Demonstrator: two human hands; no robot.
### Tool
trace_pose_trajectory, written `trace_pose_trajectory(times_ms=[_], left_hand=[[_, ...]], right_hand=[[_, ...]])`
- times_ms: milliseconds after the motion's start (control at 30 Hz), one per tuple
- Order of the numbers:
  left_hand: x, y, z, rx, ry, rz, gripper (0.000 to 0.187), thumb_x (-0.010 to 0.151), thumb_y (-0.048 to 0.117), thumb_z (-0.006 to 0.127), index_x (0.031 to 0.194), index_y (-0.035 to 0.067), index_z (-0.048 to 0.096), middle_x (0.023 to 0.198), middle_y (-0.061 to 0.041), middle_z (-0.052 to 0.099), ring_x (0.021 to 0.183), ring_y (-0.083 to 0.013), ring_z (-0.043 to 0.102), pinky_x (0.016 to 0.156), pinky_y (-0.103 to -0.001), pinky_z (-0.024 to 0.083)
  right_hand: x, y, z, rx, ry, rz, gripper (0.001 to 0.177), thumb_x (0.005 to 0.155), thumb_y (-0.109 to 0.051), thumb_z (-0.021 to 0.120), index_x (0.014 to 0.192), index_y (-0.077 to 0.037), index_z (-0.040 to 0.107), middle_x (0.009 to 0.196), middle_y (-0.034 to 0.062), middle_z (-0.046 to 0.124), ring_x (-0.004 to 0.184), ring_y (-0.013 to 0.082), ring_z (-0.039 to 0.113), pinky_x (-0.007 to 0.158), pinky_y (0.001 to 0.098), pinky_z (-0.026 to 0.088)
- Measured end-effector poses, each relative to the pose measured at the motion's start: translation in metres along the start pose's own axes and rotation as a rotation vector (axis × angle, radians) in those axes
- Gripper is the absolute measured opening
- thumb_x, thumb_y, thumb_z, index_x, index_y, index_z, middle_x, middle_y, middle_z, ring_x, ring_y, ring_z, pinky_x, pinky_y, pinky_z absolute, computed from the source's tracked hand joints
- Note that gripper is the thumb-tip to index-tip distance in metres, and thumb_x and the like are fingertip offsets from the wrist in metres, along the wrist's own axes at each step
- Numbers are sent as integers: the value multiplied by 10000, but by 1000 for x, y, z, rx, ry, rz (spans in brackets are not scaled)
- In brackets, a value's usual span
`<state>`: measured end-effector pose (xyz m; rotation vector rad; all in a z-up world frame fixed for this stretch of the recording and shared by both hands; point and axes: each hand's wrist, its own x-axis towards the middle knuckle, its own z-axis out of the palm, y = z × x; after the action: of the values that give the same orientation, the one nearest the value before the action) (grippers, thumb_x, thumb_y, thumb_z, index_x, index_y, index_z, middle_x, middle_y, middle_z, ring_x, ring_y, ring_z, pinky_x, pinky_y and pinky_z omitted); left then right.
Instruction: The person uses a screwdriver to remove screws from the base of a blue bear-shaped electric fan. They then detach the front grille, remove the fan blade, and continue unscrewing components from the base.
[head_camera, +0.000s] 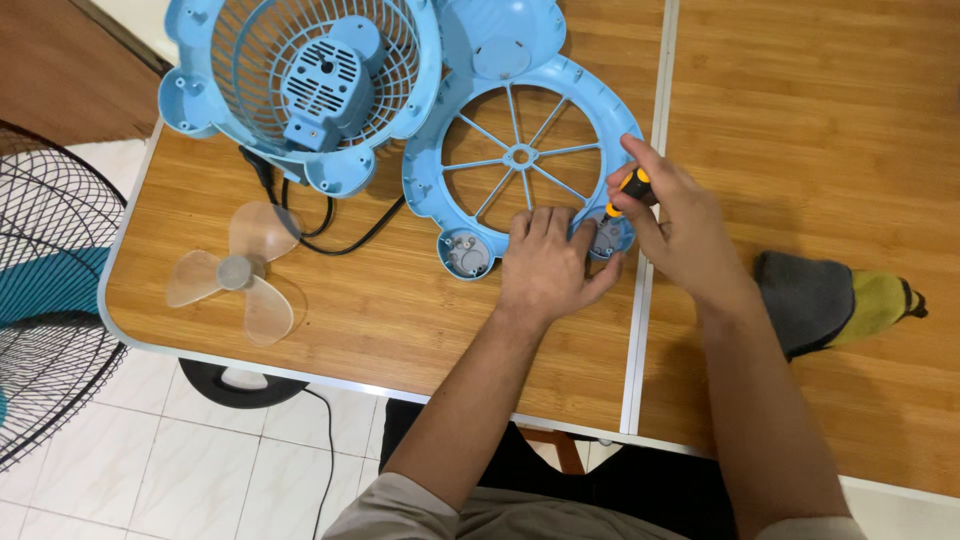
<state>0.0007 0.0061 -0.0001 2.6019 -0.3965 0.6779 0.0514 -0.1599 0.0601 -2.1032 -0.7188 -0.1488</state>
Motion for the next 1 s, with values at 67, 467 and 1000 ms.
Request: trace_pose_trajectory(times_ms=[67, 467, 1000], left_hand=[[0, 0, 0, 2, 22, 11, 453, 855, 491, 714, 1038, 81, 769, 1007, -136, 641, 970, -295, 596, 911, -432, 432], [2, -3, 1, -52, 51, 26, 432, 826, 475, 733, 981, 72, 753, 1032, -137, 644, 1001, -310, 591, 913, -454, 427], [1, -2, -3, -41, -5, 13, 476, 850, 485, 724, 1137, 108, 766, 1003, -120, 657, 997, -267, 601, 925, -438, 438]], right_hand=[[-1, 4, -1, 16, -49, -13, 367, 1025, -28, 646, 1366, 24, 521, 1081, 118, 677, 960, 219, 704, 831, 335, 563], [7, 37, 17, 514, -82, -160, 386, 979, -21, 747, 960, -100, 370, 906, 26, 499, 869, 112, 499, 811, 265, 447], [24, 70, 32, 1133, -155, 43, 381, 1112, -147, 484, 743, -61, 445, 601, 36, 452, 577, 108, 397, 601, 283, 359]])
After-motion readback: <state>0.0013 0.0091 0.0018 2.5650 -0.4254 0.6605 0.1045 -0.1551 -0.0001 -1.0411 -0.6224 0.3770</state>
